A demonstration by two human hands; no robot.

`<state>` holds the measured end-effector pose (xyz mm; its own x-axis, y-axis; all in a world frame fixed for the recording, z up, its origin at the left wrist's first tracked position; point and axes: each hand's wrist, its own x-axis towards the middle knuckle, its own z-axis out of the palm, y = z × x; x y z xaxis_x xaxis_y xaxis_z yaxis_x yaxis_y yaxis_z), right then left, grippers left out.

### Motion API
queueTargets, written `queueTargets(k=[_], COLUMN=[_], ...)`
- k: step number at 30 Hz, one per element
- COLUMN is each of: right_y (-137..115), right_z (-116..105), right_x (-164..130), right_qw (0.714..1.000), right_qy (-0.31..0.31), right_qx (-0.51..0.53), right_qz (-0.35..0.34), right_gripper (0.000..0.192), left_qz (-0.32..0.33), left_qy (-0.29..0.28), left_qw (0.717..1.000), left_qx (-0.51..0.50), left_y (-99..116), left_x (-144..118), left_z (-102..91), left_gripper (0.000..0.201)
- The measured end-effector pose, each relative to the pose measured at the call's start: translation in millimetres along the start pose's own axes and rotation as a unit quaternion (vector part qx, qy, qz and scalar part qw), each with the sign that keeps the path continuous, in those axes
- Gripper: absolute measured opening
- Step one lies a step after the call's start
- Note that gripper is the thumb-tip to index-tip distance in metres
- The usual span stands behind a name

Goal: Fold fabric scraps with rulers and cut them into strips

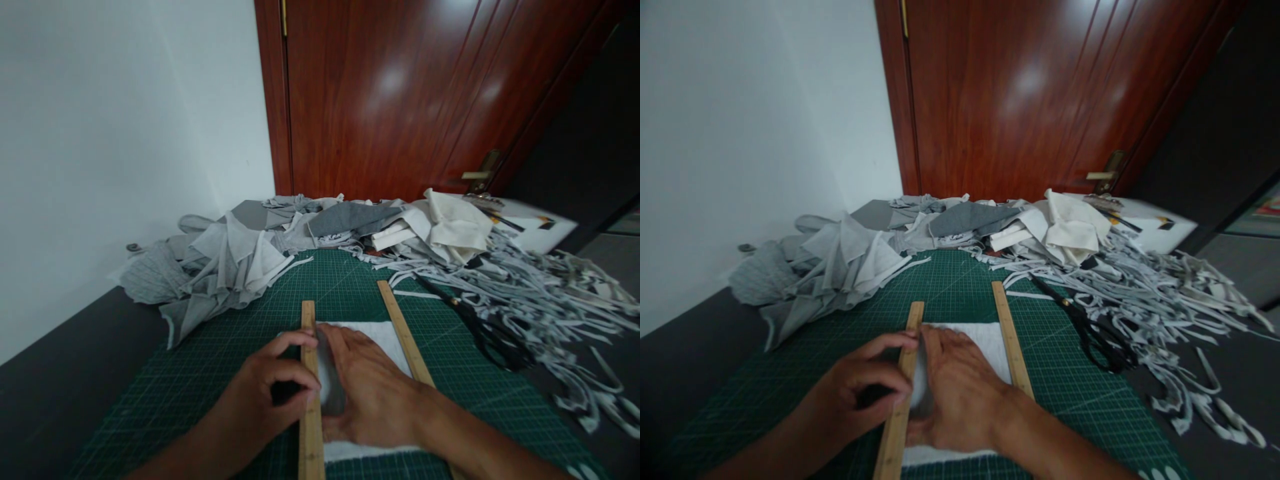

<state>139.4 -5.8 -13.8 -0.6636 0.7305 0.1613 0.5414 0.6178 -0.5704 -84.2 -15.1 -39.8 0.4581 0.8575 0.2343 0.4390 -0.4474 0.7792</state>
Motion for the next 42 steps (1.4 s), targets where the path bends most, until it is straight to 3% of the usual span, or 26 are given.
queueTargets(k=[8,14,17,20,22,31,37,42], right_y=[2.7,5.1,7.3,8.7,8.7,3.6,0.5,-3.3], right_z=[-1.2,-13.9,-21.8,-22.7,-20.0,-14.1,-9.9,-5.7], right_x=[1.7,0.2,-2.8,-5.8,-7.2,-7.1,-6.4,-5.7], right_qw=[0.999,0.992,0.987,0.992,0.995,0.999,1.000,1.000], right_qy=[-0.032,-0.120,-0.158,-0.125,-0.096,-0.041,-0.014,-0.008], right_qx=[0.001,0.009,0.016,0.024,0.026,0.021,0.019,-0.006], right_qz=[0.020,0.028,0.023,0.015,0.011,0.001,0.020,0.025], right_gripper=[0.114,0.136,0.128,0.106,0.101,0.101,0.080,0.092], left_qz=[0.026,0.050,0.069,0.094,0.104,0.102,0.099,0.094], left_qy=[-0.090,-0.107,-0.116,-0.112,-0.110,-0.121,-0.117,-0.099], left_qw=[0.995,0.990,0.986,0.983,0.981,0.978,0.980,0.982], left_qx=[0.044,0.073,0.098,0.113,0.120,0.133,0.127,0.127], left_y=[3.6,11.7,18.0,20.7,20.0,18.5,12.2,8.0], left_x=[6.2,7.5,7.3,7.4,8.2,10.9,6.1,2.8], left_z=[-10.0,-11.5,-12.2,-13.8,-15.2,-19.2,-18.4,-14.2], left_gripper=[0.022,0.024,0.027,0.027,0.025,0.024,0.020,0.020])
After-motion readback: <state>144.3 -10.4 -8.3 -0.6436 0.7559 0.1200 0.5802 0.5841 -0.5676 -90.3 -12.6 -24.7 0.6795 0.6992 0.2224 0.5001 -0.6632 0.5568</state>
